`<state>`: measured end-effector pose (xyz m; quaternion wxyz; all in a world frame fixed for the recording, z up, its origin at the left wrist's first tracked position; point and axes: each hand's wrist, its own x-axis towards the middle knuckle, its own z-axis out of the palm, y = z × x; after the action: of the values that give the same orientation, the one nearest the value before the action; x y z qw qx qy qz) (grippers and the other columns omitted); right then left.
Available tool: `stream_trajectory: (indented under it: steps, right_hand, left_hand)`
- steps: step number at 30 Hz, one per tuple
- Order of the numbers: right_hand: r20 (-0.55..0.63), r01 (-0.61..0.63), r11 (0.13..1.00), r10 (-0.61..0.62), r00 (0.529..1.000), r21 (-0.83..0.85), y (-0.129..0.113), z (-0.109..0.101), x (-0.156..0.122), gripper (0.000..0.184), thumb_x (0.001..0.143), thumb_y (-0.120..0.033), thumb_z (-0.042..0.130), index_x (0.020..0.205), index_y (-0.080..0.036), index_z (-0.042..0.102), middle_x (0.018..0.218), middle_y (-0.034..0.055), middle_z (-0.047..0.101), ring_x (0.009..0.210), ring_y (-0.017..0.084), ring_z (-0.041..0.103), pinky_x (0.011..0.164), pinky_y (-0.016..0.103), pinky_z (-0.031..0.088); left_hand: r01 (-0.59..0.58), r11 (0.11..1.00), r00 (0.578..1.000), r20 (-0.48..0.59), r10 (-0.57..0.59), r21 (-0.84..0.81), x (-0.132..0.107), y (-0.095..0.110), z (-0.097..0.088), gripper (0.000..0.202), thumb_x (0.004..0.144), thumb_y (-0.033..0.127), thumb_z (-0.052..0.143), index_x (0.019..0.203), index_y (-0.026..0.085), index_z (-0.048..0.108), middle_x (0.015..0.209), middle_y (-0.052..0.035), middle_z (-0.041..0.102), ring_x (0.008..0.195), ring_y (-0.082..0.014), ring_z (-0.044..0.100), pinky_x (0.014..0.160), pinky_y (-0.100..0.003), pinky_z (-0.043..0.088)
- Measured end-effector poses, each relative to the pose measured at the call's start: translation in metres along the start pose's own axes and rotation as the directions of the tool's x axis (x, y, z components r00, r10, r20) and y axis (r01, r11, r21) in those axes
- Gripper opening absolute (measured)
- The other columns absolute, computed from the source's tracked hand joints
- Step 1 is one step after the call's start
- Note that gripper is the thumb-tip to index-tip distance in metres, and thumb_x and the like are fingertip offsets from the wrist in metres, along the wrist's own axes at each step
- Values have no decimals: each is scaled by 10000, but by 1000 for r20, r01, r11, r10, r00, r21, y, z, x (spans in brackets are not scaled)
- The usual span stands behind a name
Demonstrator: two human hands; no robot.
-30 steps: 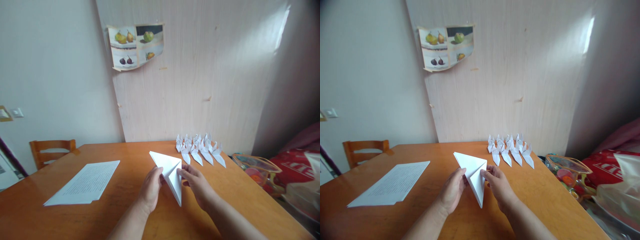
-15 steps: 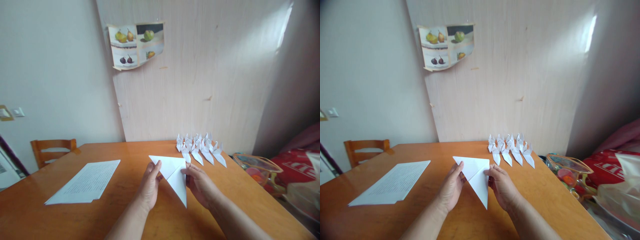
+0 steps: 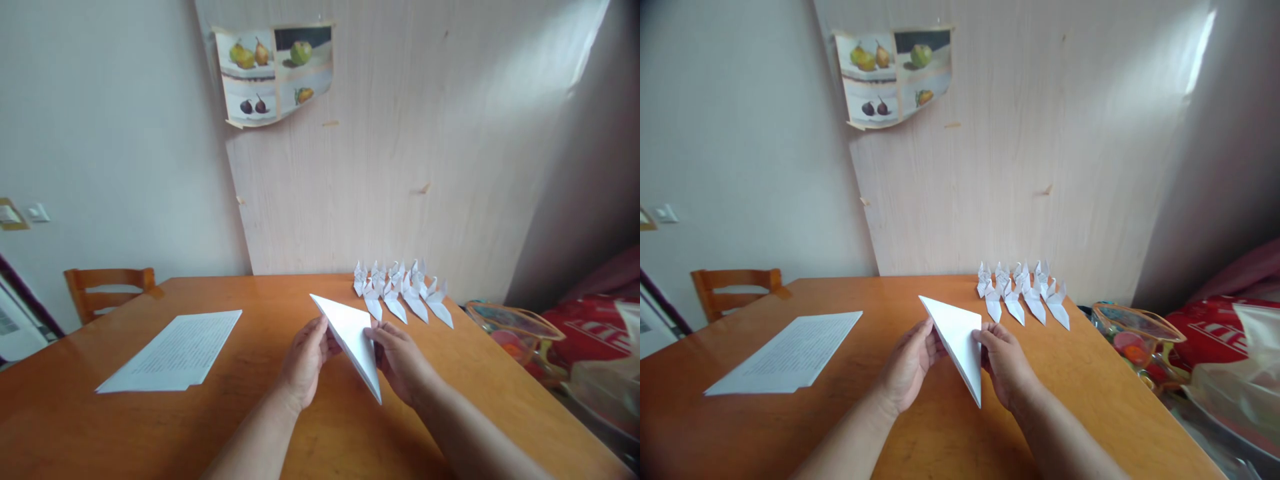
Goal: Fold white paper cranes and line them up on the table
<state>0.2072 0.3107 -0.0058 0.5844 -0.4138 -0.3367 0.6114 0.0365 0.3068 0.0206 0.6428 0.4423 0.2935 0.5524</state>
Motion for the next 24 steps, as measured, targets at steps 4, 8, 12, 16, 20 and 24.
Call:
stream_trajectory:
  steps: [4,8,12,16,20,24]
  right_hand:
    - [-93,23,996,-31,995,-89,0,2,-3,436,706,-331,782,1075,-213,582,657,-45,577,583,127,519,545,243,396]
    - [-49,17,990,-24,999,-143,-2,7,-8,453,709,-332,779,1098,-205,584,611,-63,553,536,113,492,505,228,372]
    - [91,-50,993,60,994,-105,-5,10,-10,262,742,-339,760,918,-180,648,655,-25,604,529,85,484,494,202,371]
    - [217,-154,986,163,962,-60,-8,6,-12,197,775,-339,745,865,-170,697,754,18,670,484,64,478,449,196,372]
    - [328,-225,974,219,919,-19,-8,1,-15,234,763,-337,744,914,-159,726,737,42,701,459,70,517,435,191,389]
    - [400,-205,976,216,891,-70,-5,-5,-16,311,754,-402,739,911,-133,743,763,97,737,468,102,562,438,215,413]
  left_hand:
    - [2,999,1000,25,-3,39,1,-3,-1,329,888,456,631,1005,149,654,1015,-115,716,891,-213,665,778,-304,479]
    - [-15,996,999,42,12,83,1,-5,-3,336,894,402,612,1123,159,652,1036,-110,711,908,-215,664,803,-314,474]
    - [-3,986,1000,-25,8,167,1,-2,-2,405,847,352,654,1200,155,623,951,-99,710,849,-210,658,813,-337,467]
    - [-61,949,994,-68,86,310,0,3,0,380,791,339,740,1128,190,649,985,-61,676,930,-196,603,846,-299,426]
    - [-95,955,995,-4,100,280,1,3,-2,244,800,361,746,942,191,646,986,-33,650,980,-181,565,875,-270,400]
    - [50,990,992,108,-65,132,2,-1,-7,287,813,411,721,922,170,608,806,-30,643,704,-163,576,692,-288,432]
